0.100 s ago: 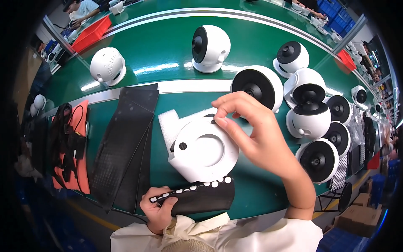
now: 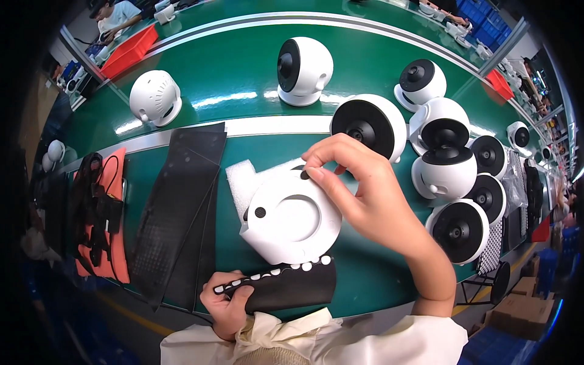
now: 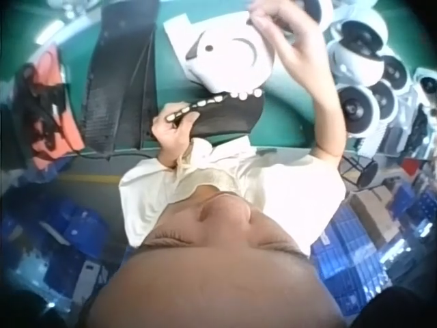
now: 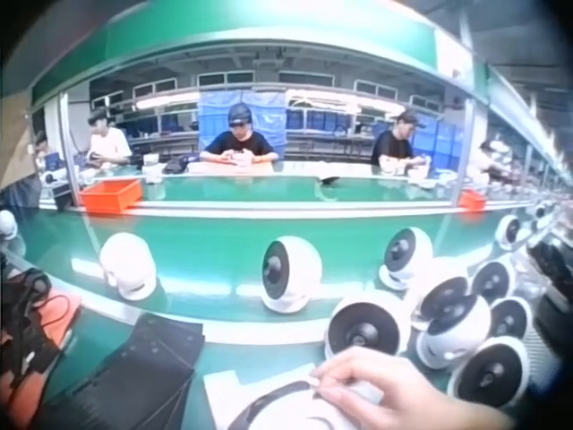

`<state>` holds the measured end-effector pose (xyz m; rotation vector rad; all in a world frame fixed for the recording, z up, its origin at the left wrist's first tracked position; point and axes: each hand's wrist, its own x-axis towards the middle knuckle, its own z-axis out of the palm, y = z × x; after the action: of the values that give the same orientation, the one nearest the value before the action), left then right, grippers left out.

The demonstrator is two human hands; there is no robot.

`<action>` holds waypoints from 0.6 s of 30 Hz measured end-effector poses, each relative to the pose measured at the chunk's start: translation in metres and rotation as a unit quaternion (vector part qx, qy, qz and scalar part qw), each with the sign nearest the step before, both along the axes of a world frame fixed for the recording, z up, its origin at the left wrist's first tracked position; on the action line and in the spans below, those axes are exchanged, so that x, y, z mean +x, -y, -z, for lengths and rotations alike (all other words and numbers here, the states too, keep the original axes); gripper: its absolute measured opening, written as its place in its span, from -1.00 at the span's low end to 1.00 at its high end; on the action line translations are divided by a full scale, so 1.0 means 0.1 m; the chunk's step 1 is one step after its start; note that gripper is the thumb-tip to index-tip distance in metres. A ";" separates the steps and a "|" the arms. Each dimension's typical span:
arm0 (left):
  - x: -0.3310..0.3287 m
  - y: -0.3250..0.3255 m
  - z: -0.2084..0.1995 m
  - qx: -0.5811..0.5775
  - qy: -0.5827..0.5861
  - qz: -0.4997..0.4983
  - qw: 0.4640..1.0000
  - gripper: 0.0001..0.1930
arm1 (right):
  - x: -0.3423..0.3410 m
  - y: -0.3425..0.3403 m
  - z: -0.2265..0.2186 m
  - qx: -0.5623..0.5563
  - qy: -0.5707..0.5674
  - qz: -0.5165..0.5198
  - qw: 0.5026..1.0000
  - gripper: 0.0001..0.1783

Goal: Peeling and sticking small round covers or labels onto the base of security camera housings on an assembly line.

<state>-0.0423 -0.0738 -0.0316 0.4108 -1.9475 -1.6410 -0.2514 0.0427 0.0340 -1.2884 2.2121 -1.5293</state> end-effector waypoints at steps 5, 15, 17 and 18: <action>-0.02 -0.03 0.00 0.003 -0.011 0.001 1.000 -0.84 | 0.00 -0.05 -0.03 0.020 -0.002 -0.029 0.999 -0.96; -0.02 -0.03 0.00 0.002 0.003 -0.005 1.000 -0.84 | 0.02 -0.01 -0.05 0.038 -0.119 -0.027 0.992 -0.95; -0.01 -0.03 0.01 -0.002 -0.002 -0.004 1.000 -0.82 | 0.03 -0.02 -0.01 -0.004 -0.063 -0.007 0.998 -0.93; -0.01 -0.03 0.02 -0.002 -0.002 -0.004 1.000 -0.82 | 0.03 -0.02 -0.01 -0.004 -0.063 -0.006 0.998 -0.93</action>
<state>-0.0438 -0.0707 -0.0332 0.4143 -1.9432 -1.6320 -0.2482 0.0447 0.0349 -1.4367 2.2695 -1.4927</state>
